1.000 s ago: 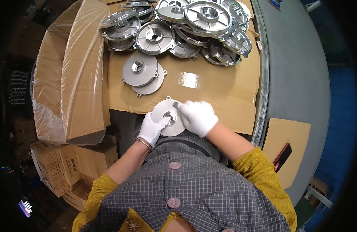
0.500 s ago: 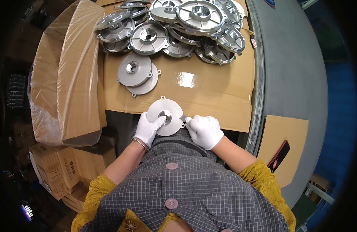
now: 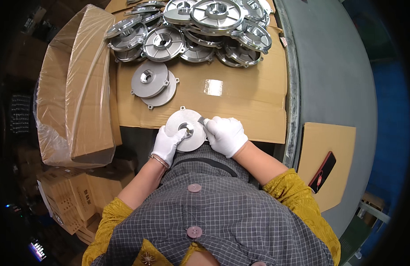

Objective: The person deburrs the edges of circular metal housing components using a manual scraper tool.

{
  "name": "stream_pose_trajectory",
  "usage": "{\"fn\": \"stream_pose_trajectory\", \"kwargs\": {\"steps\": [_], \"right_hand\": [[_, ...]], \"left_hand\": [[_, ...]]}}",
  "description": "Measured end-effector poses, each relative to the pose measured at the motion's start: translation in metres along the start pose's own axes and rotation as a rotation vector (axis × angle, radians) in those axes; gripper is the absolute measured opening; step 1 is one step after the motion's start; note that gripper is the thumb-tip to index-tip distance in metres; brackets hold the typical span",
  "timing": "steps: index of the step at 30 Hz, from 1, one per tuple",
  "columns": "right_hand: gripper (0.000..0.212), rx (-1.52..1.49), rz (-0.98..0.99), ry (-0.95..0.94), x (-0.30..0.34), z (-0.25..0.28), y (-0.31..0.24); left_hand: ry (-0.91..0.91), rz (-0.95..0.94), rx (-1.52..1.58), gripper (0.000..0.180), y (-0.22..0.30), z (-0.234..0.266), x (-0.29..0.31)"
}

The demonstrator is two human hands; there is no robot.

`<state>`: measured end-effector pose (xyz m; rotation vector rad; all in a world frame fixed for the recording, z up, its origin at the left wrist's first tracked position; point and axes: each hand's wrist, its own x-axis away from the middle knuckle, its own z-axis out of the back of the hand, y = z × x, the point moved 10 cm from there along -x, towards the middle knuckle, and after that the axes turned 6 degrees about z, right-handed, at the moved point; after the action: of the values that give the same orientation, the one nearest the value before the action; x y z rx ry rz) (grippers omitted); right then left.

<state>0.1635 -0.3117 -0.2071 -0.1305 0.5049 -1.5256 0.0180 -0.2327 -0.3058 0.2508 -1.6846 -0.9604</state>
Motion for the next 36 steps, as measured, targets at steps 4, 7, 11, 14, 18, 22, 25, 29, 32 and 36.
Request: {"fn": "stream_pose_trajectory", "kwargs": {"steps": [4,7,11,14,18,22,25,29,32,36], "right_hand": [[0.008,-0.034,-0.050,-0.062,0.014,0.001,0.000],[0.010,-0.047,-0.085,-0.071,0.006,-0.004,0.003],[0.012,-0.101,-0.075,-0.038,-0.031,-0.013,0.013],[0.019,-0.250,-0.084,-0.019,-0.046,-0.013,0.030],[0.033,-0.916,-0.492,0.063,-0.018,-0.027,0.085],[0.027,-1.279,-0.734,-0.144,-0.001,-0.023,0.054],[0.024,-1.455,-0.788,-0.281,0.009,-0.032,0.037],[0.021,-1.671,-0.871,-0.201,0.016,-0.038,0.024],[0.020,-1.791,-0.856,-0.102,0.014,-0.043,0.010],[0.031,-0.935,-0.699,-0.170,0.020,-0.050,0.045]], "left_hand": [[-0.013,-0.036,-0.055,0.036,-0.007,0.002,-0.009],[-0.016,-0.045,-0.053,0.033,-0.008,0.001,-0.009],[-0.060,-0.045,-0.075,0.034,-0.005,0.000,-0.009],[-0.088,-0.052,-0.006,0.040,-0.006,0.000,-0.010],[-0.200,-0.003,0.009,0.046,0.008,-0.009,0.011],[-0.416,-0.050,0.017,0.051,0.036,-0.025,0.028],[-0.503,-0.040,-0.024,0.058,0.048,-0.031,0.031],[-0.822,-0.077,0.444,0.094,0.069,-0.042,0.049],[-0.782,-0.089,0.652,0.094,0.055,-0.042,0.050],[-0.336,0.142,0.640,0.055,-0.012,-0.023,0.016]]}}
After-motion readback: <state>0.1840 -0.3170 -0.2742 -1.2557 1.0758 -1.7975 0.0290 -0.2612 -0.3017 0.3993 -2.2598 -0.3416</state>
